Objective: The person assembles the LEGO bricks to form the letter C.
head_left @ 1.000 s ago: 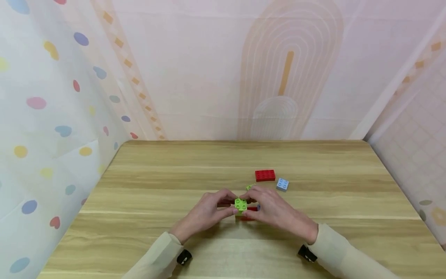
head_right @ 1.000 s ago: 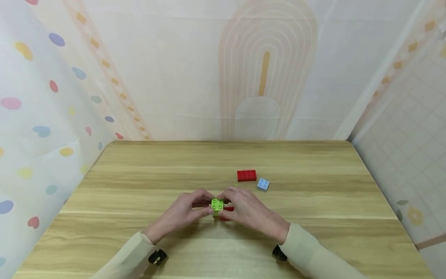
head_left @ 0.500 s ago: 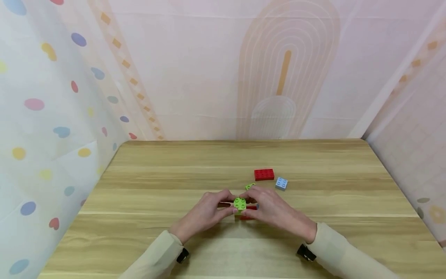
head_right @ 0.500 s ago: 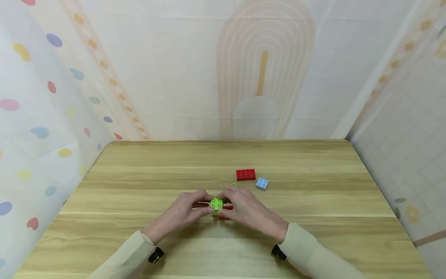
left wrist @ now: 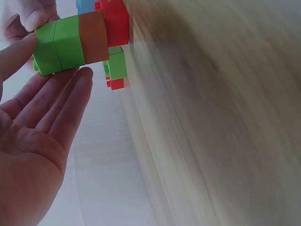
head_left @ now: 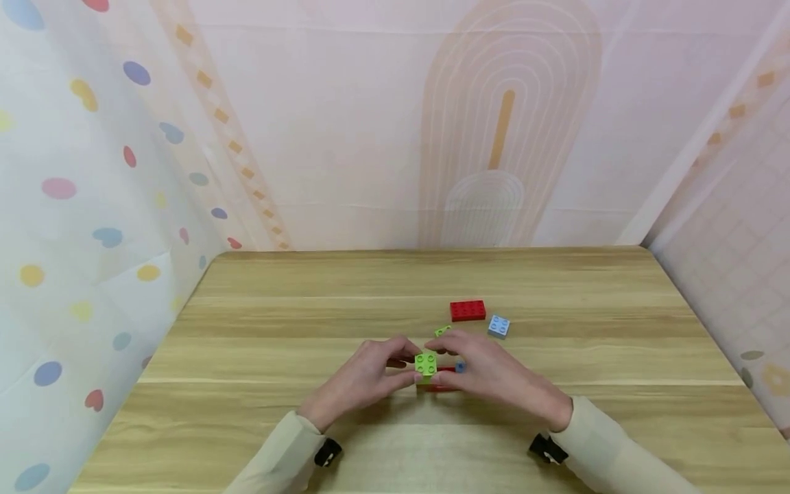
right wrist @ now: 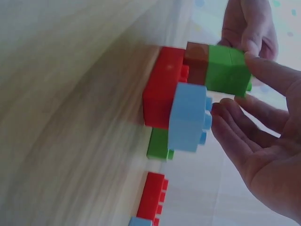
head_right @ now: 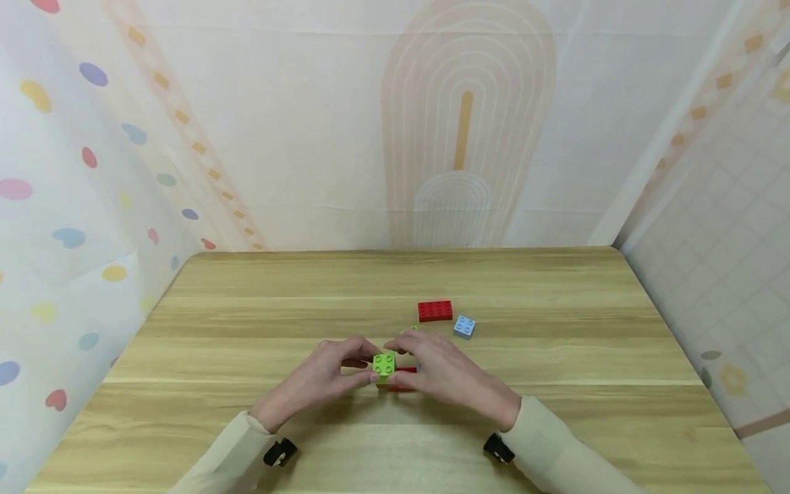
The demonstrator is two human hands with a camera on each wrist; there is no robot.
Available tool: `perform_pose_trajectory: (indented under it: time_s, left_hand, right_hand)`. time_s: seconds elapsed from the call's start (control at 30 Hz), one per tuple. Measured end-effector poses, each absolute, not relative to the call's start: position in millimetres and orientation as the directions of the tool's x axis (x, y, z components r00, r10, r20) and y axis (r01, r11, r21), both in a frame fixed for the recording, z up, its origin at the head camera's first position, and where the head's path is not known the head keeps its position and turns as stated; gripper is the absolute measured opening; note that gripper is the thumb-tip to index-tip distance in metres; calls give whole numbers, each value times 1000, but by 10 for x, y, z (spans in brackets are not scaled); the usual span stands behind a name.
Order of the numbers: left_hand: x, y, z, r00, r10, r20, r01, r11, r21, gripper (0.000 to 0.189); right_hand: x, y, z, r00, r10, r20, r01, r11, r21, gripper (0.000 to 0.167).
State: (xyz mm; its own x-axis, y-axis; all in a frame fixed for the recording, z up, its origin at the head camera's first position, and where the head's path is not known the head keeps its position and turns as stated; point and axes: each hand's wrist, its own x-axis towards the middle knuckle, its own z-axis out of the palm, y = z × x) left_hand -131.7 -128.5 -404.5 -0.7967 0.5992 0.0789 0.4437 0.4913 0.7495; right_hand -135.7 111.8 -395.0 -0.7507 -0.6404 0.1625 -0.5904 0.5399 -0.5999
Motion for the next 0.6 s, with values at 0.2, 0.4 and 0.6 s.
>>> perform_pose_trajectory:
  time_s: [0.2,0.4,0.6]
  left_hand:
    - [-1309,-1291,-4036,-796,602,62,429,489,759,26]
    - [-1296,-1279,-4037,-792,606,75,445,489,750,37]
    - [-1289,-1241,-4031,-806,589,64,434,514,740,33]
  right_hand:
    - [-1363,1216,-3918,-784,-595,176,-548,532,-645,42]
    - [-1364,1310,-3911,-814,-550,186,-518,543,-661,39]
    - [-1414,1426,-3887,-821,-528,217,-519,534,-668,36]
